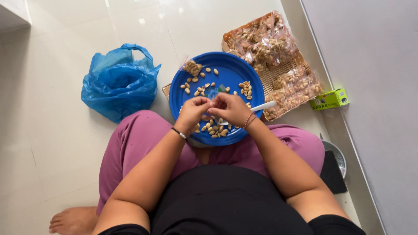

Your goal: A person sitting on the floor opens small packets of peanuts, pours them onto a plate, and then uses a spoon to fill a small plastic bag with the peanuts.

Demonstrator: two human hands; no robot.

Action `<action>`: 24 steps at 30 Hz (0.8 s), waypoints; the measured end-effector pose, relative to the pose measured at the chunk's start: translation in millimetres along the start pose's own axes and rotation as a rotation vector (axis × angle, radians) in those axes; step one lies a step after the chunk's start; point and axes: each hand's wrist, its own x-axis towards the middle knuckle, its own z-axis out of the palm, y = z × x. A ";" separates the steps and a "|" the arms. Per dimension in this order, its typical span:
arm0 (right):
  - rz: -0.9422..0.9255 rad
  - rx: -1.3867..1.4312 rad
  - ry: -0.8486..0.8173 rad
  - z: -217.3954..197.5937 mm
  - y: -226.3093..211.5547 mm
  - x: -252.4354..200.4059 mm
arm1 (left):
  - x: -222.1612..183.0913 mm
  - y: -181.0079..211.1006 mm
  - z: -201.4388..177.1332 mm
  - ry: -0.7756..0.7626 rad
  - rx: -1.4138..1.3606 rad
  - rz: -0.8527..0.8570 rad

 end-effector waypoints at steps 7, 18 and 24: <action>-0.066 0.150 -0.066 -6.1 23.8 6.3 | -2.5 18.5 2.5 -0.134 -0.004 -0.100; -0.047 0.225 -0.065 -13.6 50.3 18.0 | 15.4 8.3 1.8 -0.137 0.055 0.008; -0.064 0.172 -0.098 -13.3 47.8 16.9 | 13.7 1.1 3.1 -0.161 0.140 0.069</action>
